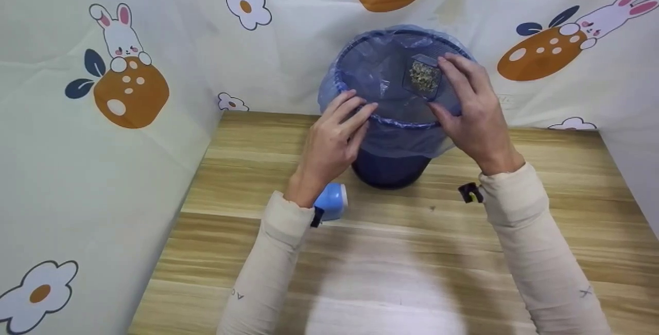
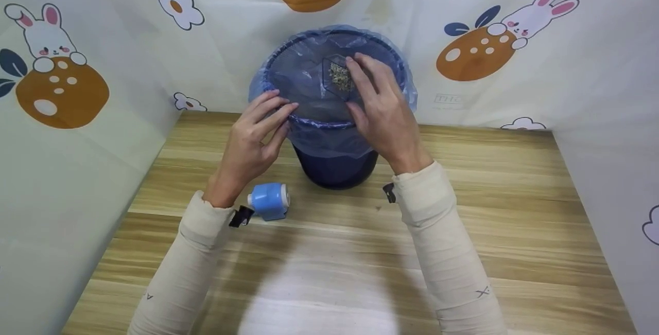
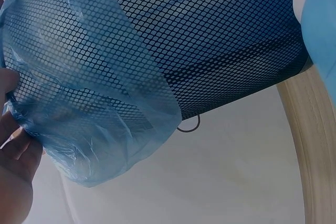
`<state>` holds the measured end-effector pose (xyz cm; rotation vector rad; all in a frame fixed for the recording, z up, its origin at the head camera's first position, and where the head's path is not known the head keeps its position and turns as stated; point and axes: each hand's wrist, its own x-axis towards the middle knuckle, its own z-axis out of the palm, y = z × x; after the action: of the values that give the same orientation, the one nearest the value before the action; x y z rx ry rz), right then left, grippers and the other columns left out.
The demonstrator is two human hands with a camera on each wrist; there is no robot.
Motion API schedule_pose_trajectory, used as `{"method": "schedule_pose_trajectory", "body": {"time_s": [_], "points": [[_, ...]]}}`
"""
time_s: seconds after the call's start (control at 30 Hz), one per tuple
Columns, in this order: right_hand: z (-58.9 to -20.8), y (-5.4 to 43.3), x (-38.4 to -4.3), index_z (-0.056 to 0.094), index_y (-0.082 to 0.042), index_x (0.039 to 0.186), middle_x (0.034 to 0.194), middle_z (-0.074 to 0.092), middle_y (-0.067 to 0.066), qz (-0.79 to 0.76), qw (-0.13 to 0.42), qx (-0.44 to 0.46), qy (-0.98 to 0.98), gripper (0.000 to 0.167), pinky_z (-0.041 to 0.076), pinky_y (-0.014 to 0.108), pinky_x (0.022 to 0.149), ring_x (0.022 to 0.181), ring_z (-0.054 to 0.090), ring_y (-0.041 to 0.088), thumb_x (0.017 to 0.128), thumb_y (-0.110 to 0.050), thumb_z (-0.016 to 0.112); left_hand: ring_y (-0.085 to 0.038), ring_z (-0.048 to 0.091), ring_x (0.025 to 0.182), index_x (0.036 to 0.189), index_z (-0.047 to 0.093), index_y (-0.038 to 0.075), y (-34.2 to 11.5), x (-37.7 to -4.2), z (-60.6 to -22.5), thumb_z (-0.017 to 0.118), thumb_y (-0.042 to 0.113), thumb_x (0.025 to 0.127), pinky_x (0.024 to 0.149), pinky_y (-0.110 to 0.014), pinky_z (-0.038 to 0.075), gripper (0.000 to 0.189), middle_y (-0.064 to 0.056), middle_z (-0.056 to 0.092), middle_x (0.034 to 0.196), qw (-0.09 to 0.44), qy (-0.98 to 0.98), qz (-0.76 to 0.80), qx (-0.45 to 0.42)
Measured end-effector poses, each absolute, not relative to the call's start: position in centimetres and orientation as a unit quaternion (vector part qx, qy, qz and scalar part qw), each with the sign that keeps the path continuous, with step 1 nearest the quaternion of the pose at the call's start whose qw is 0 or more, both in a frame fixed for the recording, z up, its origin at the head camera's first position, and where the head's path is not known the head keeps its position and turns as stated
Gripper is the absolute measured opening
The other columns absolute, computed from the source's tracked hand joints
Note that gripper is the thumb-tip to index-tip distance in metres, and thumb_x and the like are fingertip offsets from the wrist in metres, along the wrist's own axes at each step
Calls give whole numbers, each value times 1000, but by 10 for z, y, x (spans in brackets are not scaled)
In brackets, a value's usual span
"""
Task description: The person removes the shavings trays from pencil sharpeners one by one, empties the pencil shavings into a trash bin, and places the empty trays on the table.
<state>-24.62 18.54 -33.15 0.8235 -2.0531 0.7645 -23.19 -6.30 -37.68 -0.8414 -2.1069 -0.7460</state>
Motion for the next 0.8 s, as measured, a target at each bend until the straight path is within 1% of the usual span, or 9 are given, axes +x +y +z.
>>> {"method": "schedule_pose_trajectory", "body": {"time_s": [0.13, 0.37, 0.8], "points": [[-332, 186, -246, 55, 2, 136, 138, 52, 20, 297, 389, 324, -810, 65, 41, 35, 111, 130, 47, 36, 75, 10, 79, -29, 54, 128, 120, 72, 8, -63, -232, -377, 59, 13, 99, 113, -30, 39, 25, -10, 68, 116, 369, -821, -290, -325], [-332, 185, -245, 56, 2, 135, 137, 52, 21, 295, 393, 330, -806, 65, 41, 37, 111, 130, 47, 38, 75, 11, 79, -30, 54, 128, 120, 71, 7, -63, -232, -377, 59, 13, 99, 114, -31, 37, 25, -10, 68, 116, 369, -819, -293, -327], [-332, 185, -246, 55, 2, 136, 137, 52, 21, 290, 403, 343, -798, 67, 40, 35, 113, 129, 48, 38, 74, 14, 78, -30, 54, 129, 121, 71, 8, -63, -232, -377, 59, 13, 99, 115, -31, 37, 25, -10, 68, 116, 366, -820, -296, -326]]}}
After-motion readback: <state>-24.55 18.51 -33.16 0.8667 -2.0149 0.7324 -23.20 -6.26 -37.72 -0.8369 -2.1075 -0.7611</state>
